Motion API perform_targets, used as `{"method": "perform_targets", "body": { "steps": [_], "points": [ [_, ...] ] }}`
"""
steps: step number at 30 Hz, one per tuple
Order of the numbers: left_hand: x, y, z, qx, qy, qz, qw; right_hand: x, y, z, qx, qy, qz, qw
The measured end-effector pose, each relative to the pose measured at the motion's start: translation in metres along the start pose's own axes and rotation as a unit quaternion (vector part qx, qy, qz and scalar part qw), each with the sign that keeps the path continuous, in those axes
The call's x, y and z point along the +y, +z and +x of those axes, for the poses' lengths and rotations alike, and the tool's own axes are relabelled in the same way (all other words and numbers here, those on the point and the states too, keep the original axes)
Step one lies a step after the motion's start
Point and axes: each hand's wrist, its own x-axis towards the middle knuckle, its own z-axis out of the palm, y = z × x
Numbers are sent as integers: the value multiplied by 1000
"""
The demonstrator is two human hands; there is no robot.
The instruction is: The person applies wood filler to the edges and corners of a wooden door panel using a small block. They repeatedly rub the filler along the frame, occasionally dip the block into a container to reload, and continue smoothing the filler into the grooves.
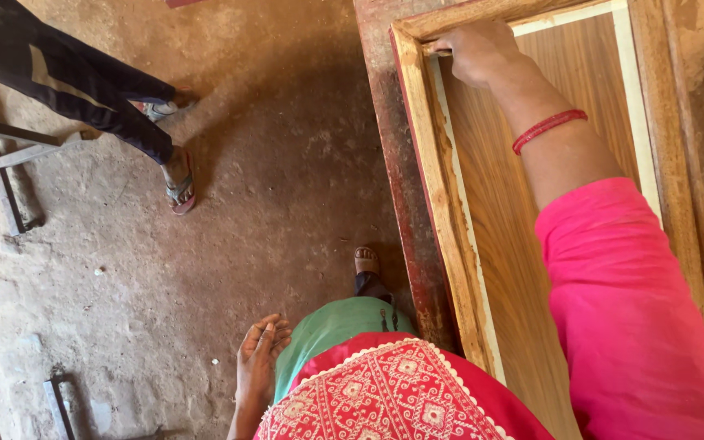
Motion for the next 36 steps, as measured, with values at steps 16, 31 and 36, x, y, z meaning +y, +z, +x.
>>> {"method": "perform_targets", "body": {
  "steps": [16, 31, 36],
  "points": [
    [-2, -2, -9, -36, 18, -32, 999, -11, 9, -63, -98, 1, -32, 995],
    [-29, -47, -18, -76, 56, -8, 995, -28, 34, -150, -172, 34, -72, 982],
    [-44, -69, -34, -67, 63, -30, 995, -27, 47, -173, -169, 33, -70, 983]
  ]
}}
